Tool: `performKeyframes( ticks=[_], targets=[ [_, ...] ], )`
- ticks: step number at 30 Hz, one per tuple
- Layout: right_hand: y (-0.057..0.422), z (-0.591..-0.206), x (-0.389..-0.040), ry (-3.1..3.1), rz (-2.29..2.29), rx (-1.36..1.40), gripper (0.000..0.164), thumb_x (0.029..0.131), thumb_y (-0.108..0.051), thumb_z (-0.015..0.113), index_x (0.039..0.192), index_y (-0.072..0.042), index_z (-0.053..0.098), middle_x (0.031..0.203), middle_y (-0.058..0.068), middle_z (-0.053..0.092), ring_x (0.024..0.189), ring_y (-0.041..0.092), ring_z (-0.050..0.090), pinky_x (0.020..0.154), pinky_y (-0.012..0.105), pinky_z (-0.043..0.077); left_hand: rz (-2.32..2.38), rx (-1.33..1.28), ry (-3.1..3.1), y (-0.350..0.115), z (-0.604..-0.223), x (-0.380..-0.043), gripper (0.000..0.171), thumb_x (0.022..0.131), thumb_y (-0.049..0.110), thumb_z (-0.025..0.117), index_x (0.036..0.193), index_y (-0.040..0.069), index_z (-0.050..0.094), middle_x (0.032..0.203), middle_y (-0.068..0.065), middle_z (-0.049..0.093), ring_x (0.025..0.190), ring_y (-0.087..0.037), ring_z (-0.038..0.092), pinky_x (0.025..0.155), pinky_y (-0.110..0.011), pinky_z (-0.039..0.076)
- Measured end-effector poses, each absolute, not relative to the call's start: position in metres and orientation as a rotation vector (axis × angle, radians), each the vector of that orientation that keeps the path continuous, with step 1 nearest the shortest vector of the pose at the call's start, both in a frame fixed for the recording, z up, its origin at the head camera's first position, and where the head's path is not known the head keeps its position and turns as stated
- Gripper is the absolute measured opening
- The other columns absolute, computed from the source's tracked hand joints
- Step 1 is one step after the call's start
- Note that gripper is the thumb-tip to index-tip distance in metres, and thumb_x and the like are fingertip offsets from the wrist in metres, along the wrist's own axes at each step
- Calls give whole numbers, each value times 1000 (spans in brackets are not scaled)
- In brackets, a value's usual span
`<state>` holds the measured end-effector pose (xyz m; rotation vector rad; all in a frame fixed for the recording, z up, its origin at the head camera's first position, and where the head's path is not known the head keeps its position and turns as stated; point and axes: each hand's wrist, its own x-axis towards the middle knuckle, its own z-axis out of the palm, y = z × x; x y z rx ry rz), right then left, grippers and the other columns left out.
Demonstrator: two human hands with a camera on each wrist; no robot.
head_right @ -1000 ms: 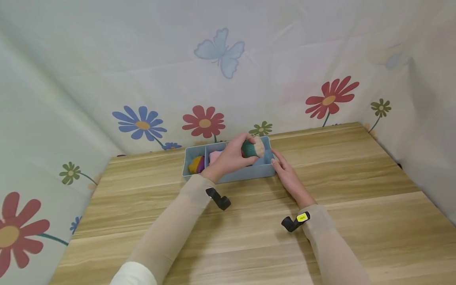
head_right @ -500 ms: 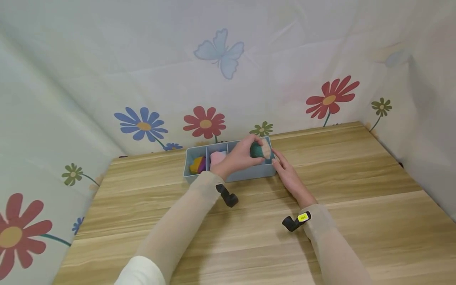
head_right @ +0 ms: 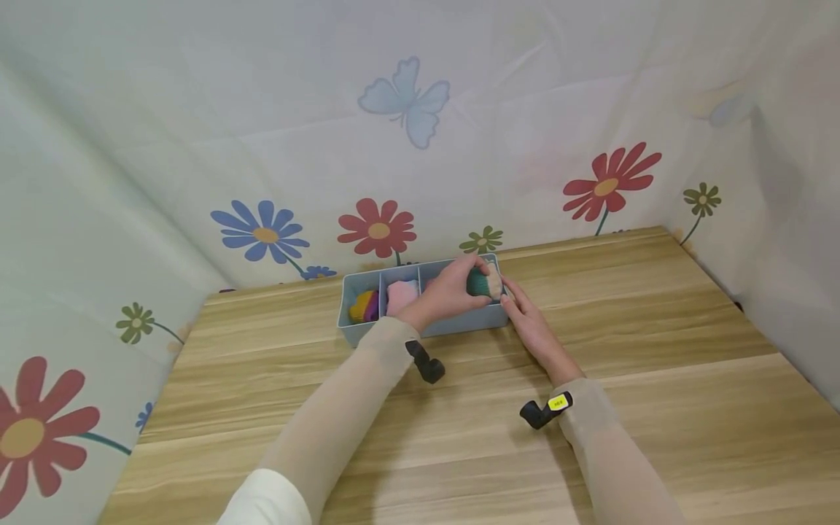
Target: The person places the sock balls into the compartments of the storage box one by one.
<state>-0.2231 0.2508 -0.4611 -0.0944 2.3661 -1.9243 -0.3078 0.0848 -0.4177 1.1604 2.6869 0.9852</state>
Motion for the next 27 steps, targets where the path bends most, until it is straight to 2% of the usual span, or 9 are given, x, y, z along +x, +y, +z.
performKeyframes(
  ticks=[3, 12, 16, 23, 27],
  targets=[
    [247, -453, -219, 2363, -1924, -94, 54, 101, -32, 32, 150, -17, 12, 154, 14, 6, 136, 37, 12, 100, 60, 23, 977, 1139, 2686, 86, -417, -308, 38, 78, 22, 74, 105, 15, 48, 109, -1, 50, 95, -13, 47, 76, -24, 42],
    [246, -453, -219, 2392, -1919, -74, 53, 101, -31, 33, 150, -17, 15, 154, 13, 8, 137, 36, 11, 100, 60, 23, 820, 1081, 2690, 91, -417, -312, 30, 82, 17, 70, 107, 9, 55, 104, -2, 57, 93, -13, 52, 78, -24, 42],
    [250, -466, -227, 2389, -1927, -69, 53, 101, -33, 34, 150, -22, 16, 154, 10, 8, 137, 34, 11, 101, 60, 22, 793, 1067, 2696, 90, -416, -311, 27, 83, 16, 70, 106, 9, 57, 104, -2, 58, 95, -14, 52, 79, -26, 43],
    [255, -482, -233, 2427, -1930, -98, 53, 100, -40, 35, 149, -29, 17, 154, 5, 10, 137, 32, 12, 100, 60, 23, 758, 1135, 2696, 80, -418, -309, 20, 86, 15, 64, 105, 9, 57, 108, -3, 58, 108, -17, 52, 91, -25, 40],
    [255, -483, -233, 2442, -1919, -108, 54, 99, -41, 34, 149, -29, 16, 154, 6, 9, 137, 33, 11, 101, 60, 23, 792, 1175, 2688, 70, -417, -302, 22, 87, 15, 63, 107, 8, 57, 109, -4, 58, 100, -18, 53, 85, -26, 41]
  ],
)
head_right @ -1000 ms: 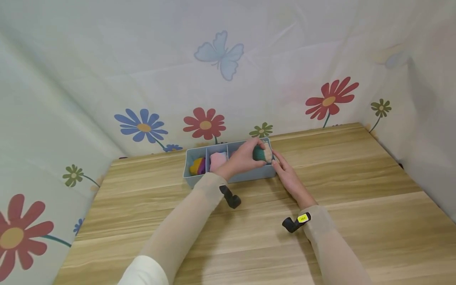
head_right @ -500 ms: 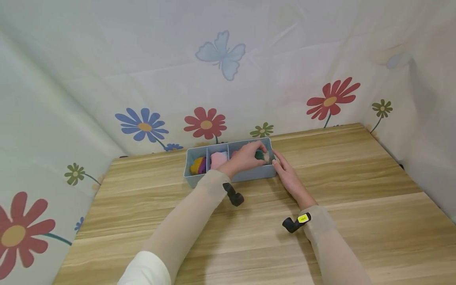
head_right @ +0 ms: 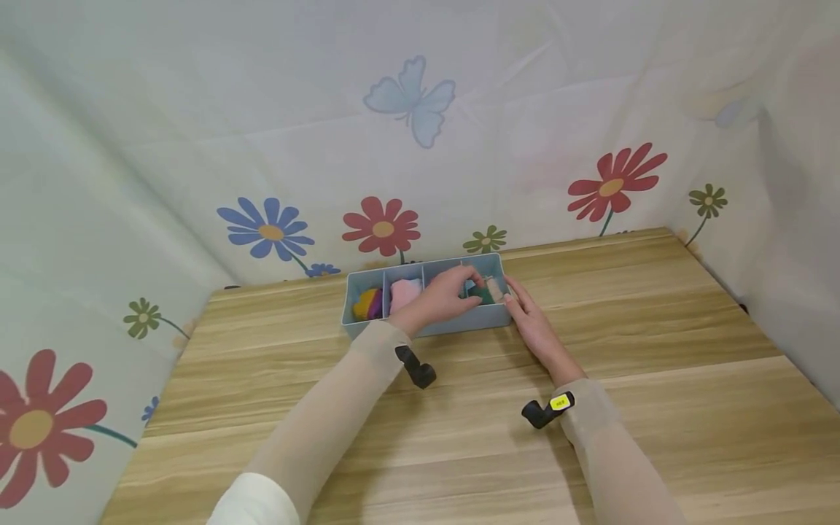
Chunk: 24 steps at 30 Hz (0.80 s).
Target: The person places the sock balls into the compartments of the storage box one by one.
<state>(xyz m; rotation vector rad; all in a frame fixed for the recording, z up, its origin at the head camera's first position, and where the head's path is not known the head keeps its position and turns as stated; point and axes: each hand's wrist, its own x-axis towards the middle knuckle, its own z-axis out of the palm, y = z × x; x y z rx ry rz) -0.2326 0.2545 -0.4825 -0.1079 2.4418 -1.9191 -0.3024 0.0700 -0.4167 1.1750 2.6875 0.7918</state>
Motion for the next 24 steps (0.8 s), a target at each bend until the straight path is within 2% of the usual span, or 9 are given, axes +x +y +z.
performKeyframes(
  ticks=[3, 8, 11, 18, 21, 24],
  targets=[
    [254, -482, -233, 2454, -1901, -106, 55, 99, -42, 33, 149, -27, 16, 154, 7, 9, 138, 33, 11, 102, 59, 21, 824, 1189, 2695, 60, -416, -297, 26, 87, 16, 65, 110, 8, 57, 110, -5, 58, 92, -18, 53, 79, -26, 42],
    [253, -483, -233, 2475, -1882, -107, 55, 99, -43, 34, 149, -26, 16, 154, 9, 10, 137, 34, 15, 101, 57, 25, 951, 1169, 2660, 40, -417, -289, 29, 87, 16, 64, 113, 5, 56, 102, -14, 57, 73, -15, 52, 67, -24, 44],
    [253, -483, -233, 2476, -1892, -110, 55, 99, -42, 34, 149, -26, 16, 154, 9, 11, 136, 34, 16, 101, 57, 26, 1050, 1187, 2638, 29, -416, -285, 28, 87, 15, 64, 111, 3, 56, 96, -16, 57, 70, -15, 52, 66, -22, 44],
    [253, -483, -232, 2478, -1890, -125, 55, 100, -41, 33, 149, -24, 16, 154, 9, 9, 137, 34, 14, 102, 57, 24, 1079, 1199, 2711, 6, -412, -278, 25, 87, 15, 63, 108, 3, 57, 103, -11, 59, 91, -24, 54, 85, -32, 43],
    [253, -483, -232, 2483, -1887, -127, 54, 100, -41, 33, 149, -26, 16, 154, 9, 10, 136, 35, 17, 101, 57, 25, 1092, 1125, 2730, -5, -410, -275, 28, 88, 17, 63, 111, 3, 56, 105, -11, 59, 92, -27, 55, 85, -35, 44],
    [253, -482, -231, 2484, -1880, -124, 54, 100, -40, 33, 149, -27, 16, 154, 9, 10, 136, 34, 17, 101, 57, 26, 1116, 1024, 2753, -16, -411, -274, 30, 88, 19, 64, 113, 5, 55, 109, -11, 58, 100, -26, 55, 88, -36, 44]
  ],
)
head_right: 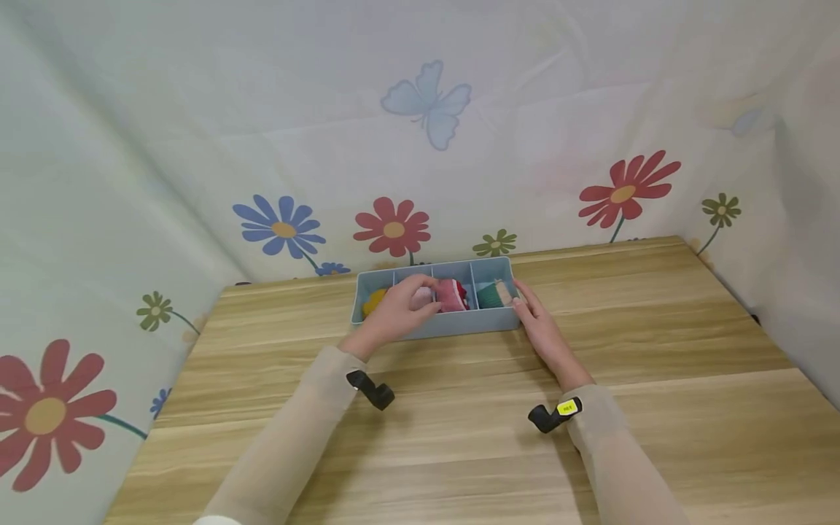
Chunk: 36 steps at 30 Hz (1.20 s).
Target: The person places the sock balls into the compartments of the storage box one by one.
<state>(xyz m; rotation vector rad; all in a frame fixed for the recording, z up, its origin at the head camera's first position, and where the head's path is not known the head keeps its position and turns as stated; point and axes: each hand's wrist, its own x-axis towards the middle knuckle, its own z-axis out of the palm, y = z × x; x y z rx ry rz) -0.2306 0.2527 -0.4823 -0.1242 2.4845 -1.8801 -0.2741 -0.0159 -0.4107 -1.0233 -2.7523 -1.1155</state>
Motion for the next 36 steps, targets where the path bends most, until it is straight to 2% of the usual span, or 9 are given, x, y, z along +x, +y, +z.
performKeyframes(
  ticks=[4, 7, 11, 14, 19, 21, 26, 30, 36],
  targets=[
    [253, -477, -227, 2456, -1889, -113, 53, 101, -36, 33, 150, -25, 15, 154, 8, 7, 137, 34, 12, 102, 58, 23, -1201, -919, -2768, -30, -415, -274, 32, 89, 22, 62, 115, 7, 53, 118, -8, 55, 113, -21, 49, 95, -36, 41],
    [250, -467, -222, 2434, -1901, -105, 53, 101, -32, 32, 150, -20, 14, 154, 11, 6, 137, 37, 11, 102, 59, 22, -1227, -877, -2752, -39, -418, -273, 32, 90, 23, 61, 117, 8, 52, 119, -6, 54, 110, -18, 50, 93, -36, 42],
    [245, -454, -214, 2432, -1894, -99, 53, 102, -30, 31, 150, -16, 13, 154, 14, 5, 137, 39, 11, 102, 60, 22, -1167, -873, -2696, -52, -419, -273, 31, 91, 21, 59, 117, 5, 53, 116, -9, 54, 106, -25, 51, 92, -37, 41],
    [249, -463, -220, 2443, -1878, -88, 55, 101, -38, 30, 150, -21, 13, 154, 11, 4, 137, 36, 10, 102, 59, 23, -1127, -877, -2657, -62, -419, -275, 32, 92, 20, 58, 117, 1, 52, 114, -15, 54, 106, -31, 51, 92, -38, 40],
    [254, -482, -233, 2473, -1845, -73, 57, 98, -48, 29, 150, -28, 13, 155, 7, 6, 137, 34, 13, 101, 57, 26, -1045, -818, -2716, -84, -419, -275, 44, 95, 31, 53, 128, 3, 45, 129, -15, 47, 120, -27, 43, 100, -41, 34],
    [254, -482, -234, 2473, -1844, -76, 57, 98, -47, 29, 149, -27, 14, 155, 8, 6, 137, 35, 14, 101, 57, 27, -975, -806, -2759, -93, -419, -275, 51, 95, 36, 49, 134, 3, 41, 138, -12, 39, 129, -24, 34, 105, -41, 28],
    [262, -482, -235, 2472, -1864, -108, 58, 99, -45, 30, 150, -22, 14, 148, 19, 22, 124, 36, 34, 94, 45, 37, -871, -776, -2829, -110, -418, -274, 64, 95, 41, 46, 144, 4, 28, 151, -15, 18, 138, -29, 15, 108, -46, 19],
    [273, -482, -231, 2493, -1904, -174, 57, 100, -39, 32, 149, -14, 17, 128, 28, 44, 103, 23, 52, 81, 28, 45, -837, -698, -2869, -122, -418, -270, 70, 94, 45, 46, 148, 8, 20, 154, -15, -1, 140, -30, 4, 108, -49, 16],
    [283, -479, -220, 2442, -1991, -278, 57, 101, -35, 33, 148, -7, 17, 124, 35, 45, 96, 10, 60, 77, 25, 49, -792, -629, -2905, -137, -417, -265, 76, 93, 51, 44, 149, 11, 12, 152, -10, -16, 139, -28, -7, 107, -50, 16]
  ],
)
